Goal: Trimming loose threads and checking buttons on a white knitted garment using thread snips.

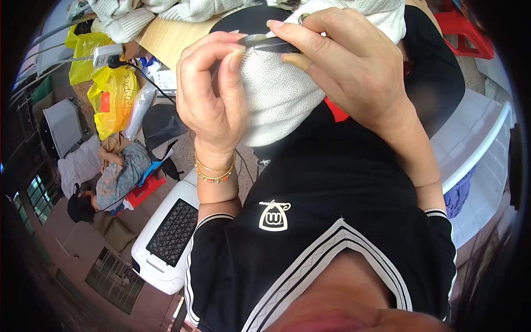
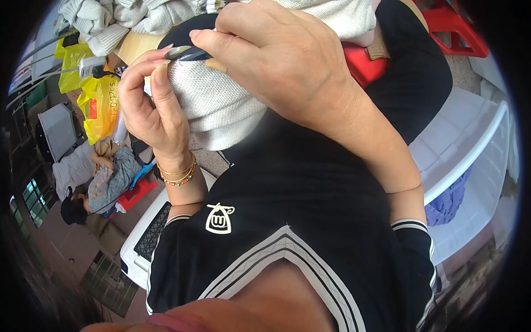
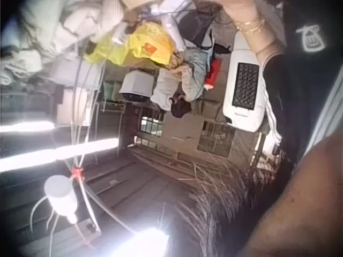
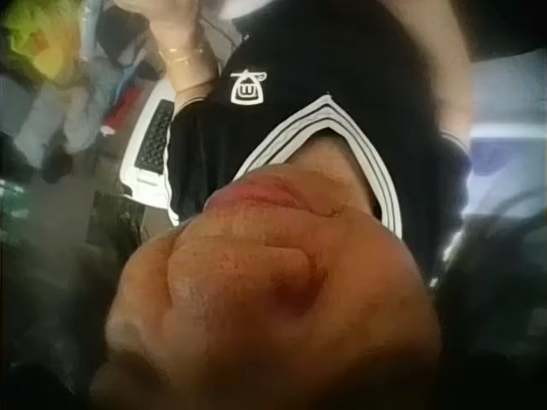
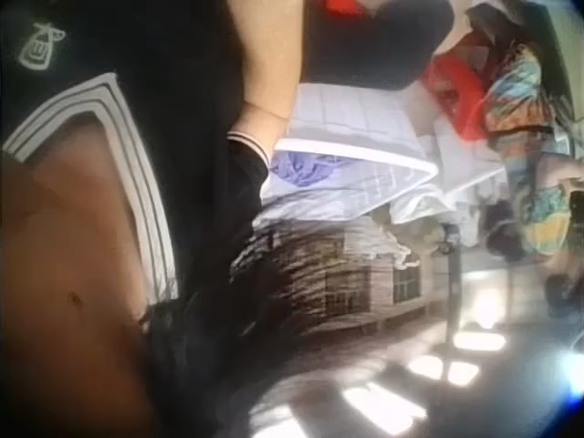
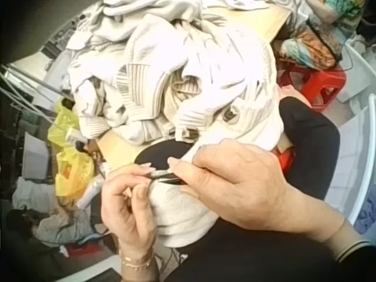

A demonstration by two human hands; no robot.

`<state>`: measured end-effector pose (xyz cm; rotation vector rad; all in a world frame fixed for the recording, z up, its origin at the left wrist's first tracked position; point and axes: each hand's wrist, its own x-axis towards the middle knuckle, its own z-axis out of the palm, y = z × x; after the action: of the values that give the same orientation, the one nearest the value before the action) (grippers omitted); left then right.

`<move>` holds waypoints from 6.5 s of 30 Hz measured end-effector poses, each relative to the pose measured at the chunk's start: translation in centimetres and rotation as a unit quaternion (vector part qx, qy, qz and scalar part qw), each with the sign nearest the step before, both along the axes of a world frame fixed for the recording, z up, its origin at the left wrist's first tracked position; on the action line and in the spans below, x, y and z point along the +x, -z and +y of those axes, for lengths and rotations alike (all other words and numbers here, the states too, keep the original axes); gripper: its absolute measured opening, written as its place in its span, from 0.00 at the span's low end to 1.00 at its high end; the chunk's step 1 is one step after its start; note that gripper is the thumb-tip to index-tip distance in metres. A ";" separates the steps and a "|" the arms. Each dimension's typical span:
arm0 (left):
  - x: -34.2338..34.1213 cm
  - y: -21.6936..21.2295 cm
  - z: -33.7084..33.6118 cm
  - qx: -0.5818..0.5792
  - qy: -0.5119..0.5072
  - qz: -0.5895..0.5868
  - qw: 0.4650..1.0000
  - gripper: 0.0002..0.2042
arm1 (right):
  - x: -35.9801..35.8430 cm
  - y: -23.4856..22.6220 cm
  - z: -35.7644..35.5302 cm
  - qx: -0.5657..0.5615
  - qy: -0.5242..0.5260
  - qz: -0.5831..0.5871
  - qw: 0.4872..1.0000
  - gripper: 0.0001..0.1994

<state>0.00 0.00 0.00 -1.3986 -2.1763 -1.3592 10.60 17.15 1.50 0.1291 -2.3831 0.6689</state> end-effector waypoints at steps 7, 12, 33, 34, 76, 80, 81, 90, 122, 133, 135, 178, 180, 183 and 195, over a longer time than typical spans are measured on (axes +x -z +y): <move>0.0 0.6 0.3 0.035 0.004 -0.010 0.999 0.05 | 0.1 -1.8 -0.1 -0.116 -0.015 -0.076 0.990 0.19; 0.1 1.0 0.4 0.060 0.007 -0.023 0.998 0.06 | -4.1 3.1 0.7 0.110 -0.002 0.414 0.904 0.18; -0.5 -2.7 1.3 -0.023 0.015 0.089 0.996 0.06 | 6.3 3.7 4.5 -0.219 0.069 -0.054 0.972 0.18; -0.6 -3.6 1.8 -0.083 0.023 0.122 0.989 0.06 | 6.5 4.0 4.5 -0.237 0.065 -0.058 0.968 0.19; 0.8 -5.7 8.0 -0.098 0.210 -0.504 0.832 0.20 | 3.7 4.5 4.1 -0.133 0.107 0.128 0.977 0.26; 1.1 -4.7 7.7 -0.058 0.200 -0.451 0.868 0.19 | 3.1 5.4 4.5 -0.121 0.101 0.132 0.979 0.20; 1.1 -4.3 7.7 -0.056 0.201 -0.453 0.867 0.19 | 2.8 5.6 4.5 -0.133 0.079 0.135 0.979 0.17; 1.6 -3.4 7.0 -0.061 0.111 -0.330 0.935 0.12 | 2.2 5.1 4.0 -0.228 0.058 0.137 0.962 0.13; 0.8 -1.9 7.5 -0.099 0.118 -0.279 0.948 0.06 | 3.3 3.0 5.4 -0.285 0.013 0.044 0.958 0.13; 0.8 -1.8 7.8 -0.138 0.116 -0.213 0.960 0.05 | 2.7 4.2 6.0 -0.157 -0.001 0.172 0.972 0.12; 0.8 -1.3 7.8 -0.106 0.129 -0.235 0.958 0.05 | 4.1 2.2 5.3 -0.268 0.017 0.011 0.963 0.12; 1.7 -0.5 7.6 -0.056 0.121 -0.190 0.973 0.06 | 5.5 3.3 3.1 -0.042 0.178 0.025 0.983 0.14; 1.7 -0.5 7.7 -0.050 0.120 -0.204 0.970 0.06 | 5.5 3.4 3.0 -0.036 0.179 0.020 0.983 0.15; 1.6 -0.4 7.6 -0.058 0.122 -0.169 0.976 0.06 | 5.3 3.6 3.0 -0.035 0.179 0.033 0.983 0.18; 1.6 -0.3 7.5 -0.051 0.122 -0.191 0.973 0.06 | 5.4 3.6 2.9 -0.020 0.185 0.024 0.982 0.15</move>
<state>1.57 7.46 0.32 -1.5976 -2.3981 -1.7542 15.99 20.05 -2.08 -0.3066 -2.2590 0.5273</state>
